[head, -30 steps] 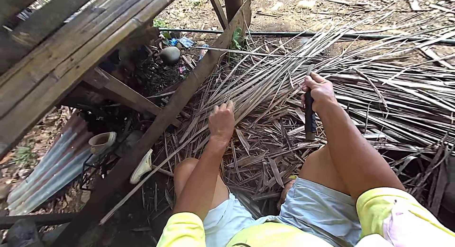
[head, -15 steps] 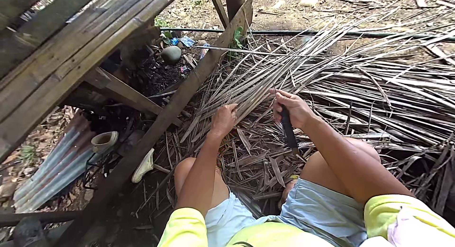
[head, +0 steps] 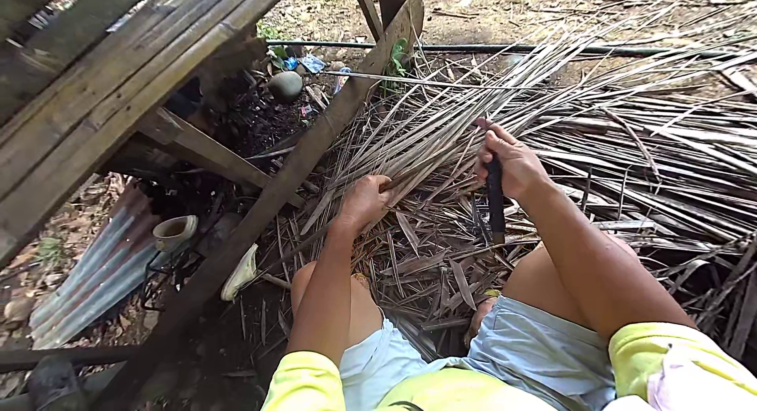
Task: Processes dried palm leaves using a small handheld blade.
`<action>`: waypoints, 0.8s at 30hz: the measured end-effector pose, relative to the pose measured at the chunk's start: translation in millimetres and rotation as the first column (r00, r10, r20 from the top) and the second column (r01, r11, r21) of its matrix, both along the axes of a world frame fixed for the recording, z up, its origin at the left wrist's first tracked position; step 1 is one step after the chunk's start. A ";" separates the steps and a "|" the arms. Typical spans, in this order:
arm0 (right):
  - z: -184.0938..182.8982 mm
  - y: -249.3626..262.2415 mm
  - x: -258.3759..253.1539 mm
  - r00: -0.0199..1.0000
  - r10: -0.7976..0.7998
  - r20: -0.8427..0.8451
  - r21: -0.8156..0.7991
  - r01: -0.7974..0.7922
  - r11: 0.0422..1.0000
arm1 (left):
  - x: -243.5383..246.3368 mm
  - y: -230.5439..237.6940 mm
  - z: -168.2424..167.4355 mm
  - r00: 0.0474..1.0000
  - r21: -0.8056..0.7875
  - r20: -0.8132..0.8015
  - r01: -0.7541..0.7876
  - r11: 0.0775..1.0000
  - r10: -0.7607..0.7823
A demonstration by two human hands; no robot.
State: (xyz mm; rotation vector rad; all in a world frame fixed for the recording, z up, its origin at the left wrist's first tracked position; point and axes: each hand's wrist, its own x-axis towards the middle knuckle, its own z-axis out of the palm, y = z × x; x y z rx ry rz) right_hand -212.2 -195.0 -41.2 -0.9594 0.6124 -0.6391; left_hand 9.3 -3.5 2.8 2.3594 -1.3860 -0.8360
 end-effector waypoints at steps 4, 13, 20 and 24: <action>-0.4 -1.2 1.7 0.995 -0.088 -0.038 0.070 0.090 0.993 | 1.2 0.1 2.2 0.999 0.078 0.044 -0.007 0.997 0.003; -4.1 77.1 25.0 0.871 0.448 -0.202 -0.187 -0.484 0.855 | -10.0 -22.2 -4.9 0.998 0.055 0.052 -0.041 0.998 0.038; -13.4 80.7 40.8 0.843 0.485 -0.232 -0.176 -0.527 0.831 | -16.3 -23.2 -13.4 0.998 -0.003 0.069 -0.003 1.000 0.003; -14.4 78.4 45.2 0.860 0.442 -0.256 -0.172 -0.490 0.855 | -23.4 -21.6 -10.2 0.996 0.004 0.089 0.017 1.000 -0.017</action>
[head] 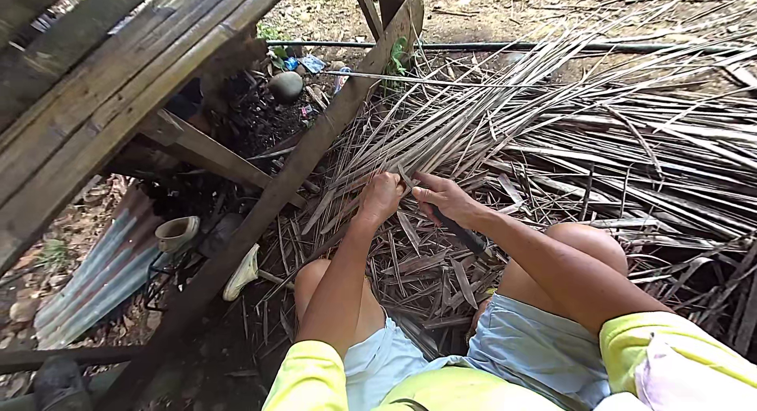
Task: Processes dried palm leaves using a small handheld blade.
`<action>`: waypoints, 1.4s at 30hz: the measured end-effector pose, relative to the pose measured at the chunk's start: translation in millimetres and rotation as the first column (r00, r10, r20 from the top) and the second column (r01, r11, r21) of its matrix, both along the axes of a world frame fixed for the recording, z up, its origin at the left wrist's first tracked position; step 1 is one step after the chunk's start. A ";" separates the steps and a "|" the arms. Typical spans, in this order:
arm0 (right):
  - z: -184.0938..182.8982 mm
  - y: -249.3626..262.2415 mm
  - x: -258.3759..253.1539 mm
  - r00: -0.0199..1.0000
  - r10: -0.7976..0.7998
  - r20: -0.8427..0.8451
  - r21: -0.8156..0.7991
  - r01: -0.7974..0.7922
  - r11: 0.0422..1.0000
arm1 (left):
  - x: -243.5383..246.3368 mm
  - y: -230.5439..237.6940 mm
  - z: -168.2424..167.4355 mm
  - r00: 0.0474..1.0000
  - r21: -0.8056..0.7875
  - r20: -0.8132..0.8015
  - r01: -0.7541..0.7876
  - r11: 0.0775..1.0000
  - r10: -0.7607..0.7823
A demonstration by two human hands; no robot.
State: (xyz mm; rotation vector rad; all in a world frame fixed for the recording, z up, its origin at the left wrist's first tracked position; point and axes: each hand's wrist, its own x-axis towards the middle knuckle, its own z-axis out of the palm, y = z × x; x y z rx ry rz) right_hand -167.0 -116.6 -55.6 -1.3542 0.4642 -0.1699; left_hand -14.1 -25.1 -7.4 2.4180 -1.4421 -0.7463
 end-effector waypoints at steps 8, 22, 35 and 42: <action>-5.9 -2.8 3.6 0.998 -0.061 -0.030 -0.083 0.058 0.995 | -21.8 4.2 -0.5 0.987 -0.006 0.158 0.017 1.000 -0.016; -5.7 -8.2 -7.0 0.992 -0.031 -0.123 -0.278 -0.005 0.961 | -18.2 5.5 -3.5 0.983 -0.031 0.181 0.020 0.999 -0.014; -8.7 -98.0 -26.0 0.810 -0.561 -0.170 -0.404 0.462 0.790 | -16.6 16.1 7.6 0.979 0.017 0.203 -0.021 1.000 0.017; 11.4 -38.8 -28.6 0.953 -0.293 -0.080 -0.343 0.250 0.906 | 5.4 11.1 6.3 0.996 0.039 0.061 -0.063 0.997 0.061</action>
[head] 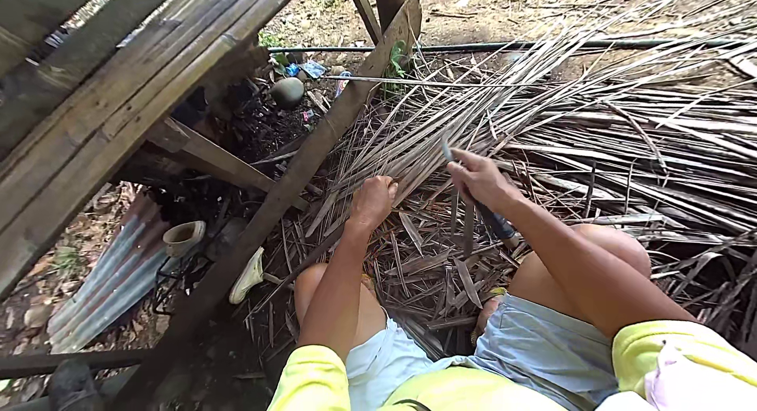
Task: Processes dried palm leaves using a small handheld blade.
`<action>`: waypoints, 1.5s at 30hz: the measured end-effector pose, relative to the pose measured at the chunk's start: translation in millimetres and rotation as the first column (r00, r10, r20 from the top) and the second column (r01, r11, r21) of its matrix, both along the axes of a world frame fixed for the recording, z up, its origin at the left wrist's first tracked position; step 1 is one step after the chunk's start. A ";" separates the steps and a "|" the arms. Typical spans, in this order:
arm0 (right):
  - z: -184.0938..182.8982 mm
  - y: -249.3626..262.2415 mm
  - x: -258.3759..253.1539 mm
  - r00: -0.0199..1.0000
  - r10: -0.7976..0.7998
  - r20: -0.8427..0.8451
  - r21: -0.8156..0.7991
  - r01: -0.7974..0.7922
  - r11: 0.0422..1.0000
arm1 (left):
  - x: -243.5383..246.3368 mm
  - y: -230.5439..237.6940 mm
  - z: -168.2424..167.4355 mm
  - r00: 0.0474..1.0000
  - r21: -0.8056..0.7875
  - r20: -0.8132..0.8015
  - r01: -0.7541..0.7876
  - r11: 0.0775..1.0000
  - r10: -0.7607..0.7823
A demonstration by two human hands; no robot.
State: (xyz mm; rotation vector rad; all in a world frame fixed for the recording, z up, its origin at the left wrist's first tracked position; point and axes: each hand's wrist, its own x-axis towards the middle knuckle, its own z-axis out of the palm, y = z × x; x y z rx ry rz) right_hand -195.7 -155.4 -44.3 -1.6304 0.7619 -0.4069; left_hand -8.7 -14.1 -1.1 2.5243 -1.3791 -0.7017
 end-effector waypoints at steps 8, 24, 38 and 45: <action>-26.7 19.6 10.7 0.987 0.159 -0.023 -0.123 -0.161 0.979 | 1.7 -5.9 1.7 0.837 -0.081 -0.546 -0.102 0.992 0.041; 2.5 -29.7 -16.1 0.937 -0.338 0.088 0.175 0.320 0.931 | 11.2 14.8 2.2 0.985 -0.034 -0.169 0.030 0.999 -0.035; -17.8 12.8 21.8 0.999 -0.012 0.048 0.207 0.002 0.978 | -41.7 -4.0 4.0 0.942 0.051 0.311 0.113 0.992 -0.123; -13.2 -32.6 6.7 0.965 -0.257 0.061 0.342 0.221 0.913 | -27.5 8.3 6.5 0.967 -0.004 0.218 0.133 0.991 -0.129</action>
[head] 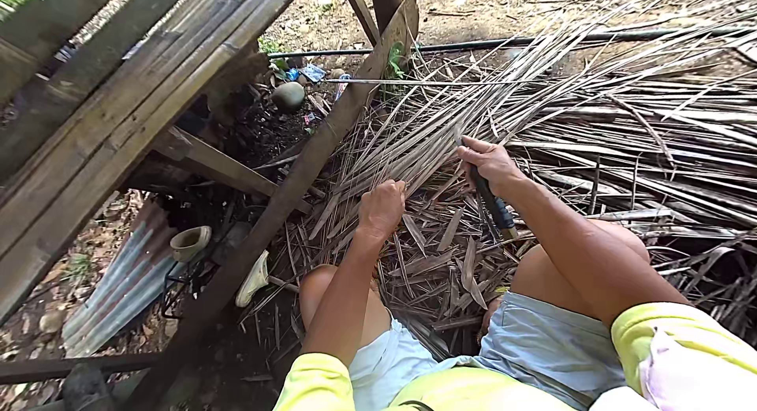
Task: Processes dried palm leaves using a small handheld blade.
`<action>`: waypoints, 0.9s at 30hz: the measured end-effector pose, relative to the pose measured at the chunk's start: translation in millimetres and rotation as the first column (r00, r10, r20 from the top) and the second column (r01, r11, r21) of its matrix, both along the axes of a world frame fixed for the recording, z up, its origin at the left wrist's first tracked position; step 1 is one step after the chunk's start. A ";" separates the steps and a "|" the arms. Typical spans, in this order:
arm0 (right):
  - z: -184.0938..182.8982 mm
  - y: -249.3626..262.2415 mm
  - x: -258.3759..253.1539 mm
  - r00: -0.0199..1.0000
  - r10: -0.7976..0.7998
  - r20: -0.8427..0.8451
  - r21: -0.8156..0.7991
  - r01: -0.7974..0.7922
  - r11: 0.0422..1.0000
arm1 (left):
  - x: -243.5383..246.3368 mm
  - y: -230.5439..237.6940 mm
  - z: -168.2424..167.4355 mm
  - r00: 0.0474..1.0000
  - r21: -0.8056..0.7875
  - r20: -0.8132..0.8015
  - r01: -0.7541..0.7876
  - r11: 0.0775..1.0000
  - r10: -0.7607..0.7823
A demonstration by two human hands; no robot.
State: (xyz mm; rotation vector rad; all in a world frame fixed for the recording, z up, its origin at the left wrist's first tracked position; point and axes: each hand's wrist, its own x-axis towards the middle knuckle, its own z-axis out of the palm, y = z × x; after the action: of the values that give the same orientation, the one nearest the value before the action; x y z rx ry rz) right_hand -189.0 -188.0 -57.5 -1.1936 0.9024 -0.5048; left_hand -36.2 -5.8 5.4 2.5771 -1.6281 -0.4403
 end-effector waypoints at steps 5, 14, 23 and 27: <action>2.0 -27.9 -19.6 0.978 -0.208 0.020 -0.023 0.208 0.978 | 12.0 10.8 5.6 0.998 -0.013 -0.035 -0.048 0.999 0.047; 7.7 51.8 -4.7 0.949 0.292 0.121 0.096 -0.304 0.948 | 7.6 -3.5 -11.0 0.986 -0.025 -0.158 0.042 0.999 -0.045; 20.0 -11.1 -27.9 0.949 -0.197 0.244 0.126 0.171 0.977 | 37.3 10.6 -0.1 0.984 0.087 -0.156 -0.076 0.993 0.089; 26.0 15.0 -26.9 0.979 0.030 0.201 -0.006 -0.030 1.000 | 40.1 6.2 -0.3 0.979 0.090 -0.156 -0.121 0.989 0.134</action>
State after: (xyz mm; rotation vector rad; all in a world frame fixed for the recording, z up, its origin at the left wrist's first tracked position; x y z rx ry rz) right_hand -215.8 -172.9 -31.5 -1.1352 0.7099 -0.5913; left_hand 3.8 0.4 5.1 2.6046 -1.4114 -0.6968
